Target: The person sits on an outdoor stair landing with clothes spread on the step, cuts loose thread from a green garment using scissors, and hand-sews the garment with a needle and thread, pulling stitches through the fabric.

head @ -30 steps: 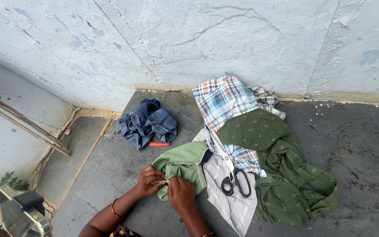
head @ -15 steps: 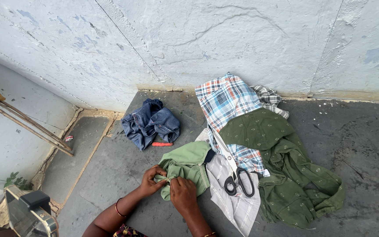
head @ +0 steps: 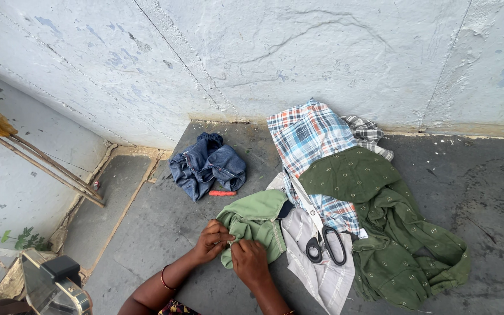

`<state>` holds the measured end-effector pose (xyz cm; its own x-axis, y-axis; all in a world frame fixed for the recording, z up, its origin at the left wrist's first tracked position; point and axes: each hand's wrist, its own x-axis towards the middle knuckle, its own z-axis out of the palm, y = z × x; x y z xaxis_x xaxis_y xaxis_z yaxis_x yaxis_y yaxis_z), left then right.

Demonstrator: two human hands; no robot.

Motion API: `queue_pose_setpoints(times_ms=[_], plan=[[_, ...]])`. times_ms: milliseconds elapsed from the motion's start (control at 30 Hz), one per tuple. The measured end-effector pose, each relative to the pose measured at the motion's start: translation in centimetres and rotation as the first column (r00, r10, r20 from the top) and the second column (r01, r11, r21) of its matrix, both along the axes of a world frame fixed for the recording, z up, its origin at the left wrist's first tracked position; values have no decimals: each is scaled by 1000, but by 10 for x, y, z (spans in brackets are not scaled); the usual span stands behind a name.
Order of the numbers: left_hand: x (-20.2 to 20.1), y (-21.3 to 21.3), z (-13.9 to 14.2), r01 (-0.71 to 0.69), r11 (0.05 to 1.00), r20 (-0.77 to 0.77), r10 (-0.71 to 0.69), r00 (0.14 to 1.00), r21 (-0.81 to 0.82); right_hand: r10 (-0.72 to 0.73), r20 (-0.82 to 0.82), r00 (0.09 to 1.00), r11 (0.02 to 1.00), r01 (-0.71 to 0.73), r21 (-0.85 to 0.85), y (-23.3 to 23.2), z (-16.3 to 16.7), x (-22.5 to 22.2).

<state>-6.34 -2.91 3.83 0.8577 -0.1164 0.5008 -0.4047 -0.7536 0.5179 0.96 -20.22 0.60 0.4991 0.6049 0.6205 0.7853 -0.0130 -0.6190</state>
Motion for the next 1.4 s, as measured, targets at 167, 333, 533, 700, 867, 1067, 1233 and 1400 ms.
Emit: queue_pose_setpoints(times_ms=[167, 333, 533, 700, 867, 1067, 1233, 1400], plan=[[-8, -3, 6, -189, 948, 71, 176, 982, 258, 21, -80, 997, 1000, -19, 17, 0, -1, 1], [-13, -6, 0, -214, 946, -61, 235, 970, 244, 26, -30, 999, 999, -26, 19, 2, -3, -2], [-5, -13, -10, -194, 932, -196, 138, 971, -305, 10, 118, 993, 1000, -10, -1, 2, -5, -3], [2, -15, -12, -239, 602, -316, -23, 949, -762, -17, 263, 965, 999, 28, -39, 3, -6, -3], [2, -17, -11, -243, 340, -309, -155, 938, -908, -19, 288, 957, 999, 28, -26, 3, -7, -3], [4, -17, -12, -324, 354, -384, -110, 917, -877, 20, 275, 961, 996, 5, -90, 3, -6, -2], [3, -16, -13, -288, 404, -348, -83, 934, -869, 35, 69, 997, 997, -40, 72, -1, -5, -4], [1, -18, -17, -242, 505, -332, -95, 938, -829, -5, -118, 993, 998, 12, 61, 1, -9, -4]])
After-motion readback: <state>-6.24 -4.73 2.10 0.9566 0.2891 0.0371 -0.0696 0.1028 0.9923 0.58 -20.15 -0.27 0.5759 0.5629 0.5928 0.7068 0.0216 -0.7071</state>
